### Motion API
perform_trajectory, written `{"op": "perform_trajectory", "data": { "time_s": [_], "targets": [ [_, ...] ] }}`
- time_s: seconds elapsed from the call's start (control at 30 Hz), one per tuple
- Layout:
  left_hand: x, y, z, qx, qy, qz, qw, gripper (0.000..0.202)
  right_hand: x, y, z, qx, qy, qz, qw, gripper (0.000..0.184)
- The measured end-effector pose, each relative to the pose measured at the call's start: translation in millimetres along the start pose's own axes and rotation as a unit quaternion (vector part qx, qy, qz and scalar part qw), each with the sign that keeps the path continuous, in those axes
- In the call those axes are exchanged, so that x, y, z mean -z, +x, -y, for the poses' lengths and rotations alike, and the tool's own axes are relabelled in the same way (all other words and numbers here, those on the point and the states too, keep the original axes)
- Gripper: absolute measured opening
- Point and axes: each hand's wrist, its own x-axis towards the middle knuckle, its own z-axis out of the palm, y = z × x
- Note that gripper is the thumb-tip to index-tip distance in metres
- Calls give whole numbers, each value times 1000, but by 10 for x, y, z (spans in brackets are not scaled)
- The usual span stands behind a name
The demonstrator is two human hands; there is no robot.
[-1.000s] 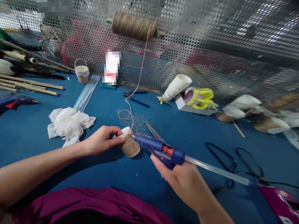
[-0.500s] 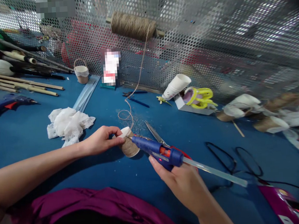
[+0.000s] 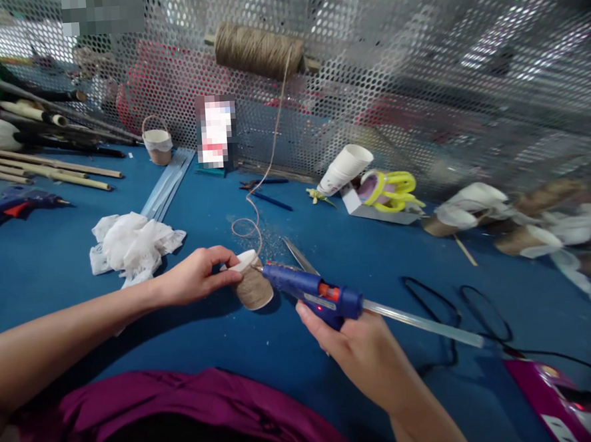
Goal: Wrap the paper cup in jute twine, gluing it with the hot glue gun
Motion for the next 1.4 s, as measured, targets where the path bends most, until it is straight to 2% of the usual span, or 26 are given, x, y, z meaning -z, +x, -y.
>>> {"op": "perform_trajectory", "data": {
  "time_s": [0.43, 0.57, 0.73, 0.9, 1.1, 1.4],
  "targets": [
    [12, 1, -6, -14, 14, 7, 1000, 20, 25, 24, -11, -43, 50, 19, 998, 36],
    [10, 2, -10, -12, 13, 6, 1000, 19, 13, 12, -20, -34, 45, 9, 998, 34],
    [13, -1, -10, -15, 15, 10, 1000, 19, -3, -20, -6, -30, 43, 26, 998, 37],
    [30, -2, -23, -27, 18, 17, 999, 20, 5, -2, -31, -23, 45, 9, 999, 32],
    [31, 3, -34, -47, 27, 19, 998, 20, 15, 48, -96, -54, 45, -6, 997, 30],
    [27, -1, -33, -32, 28, 16, 999, 19, -1, 19, -75, -51, 44, -7, 998, 30]
  ]
}}
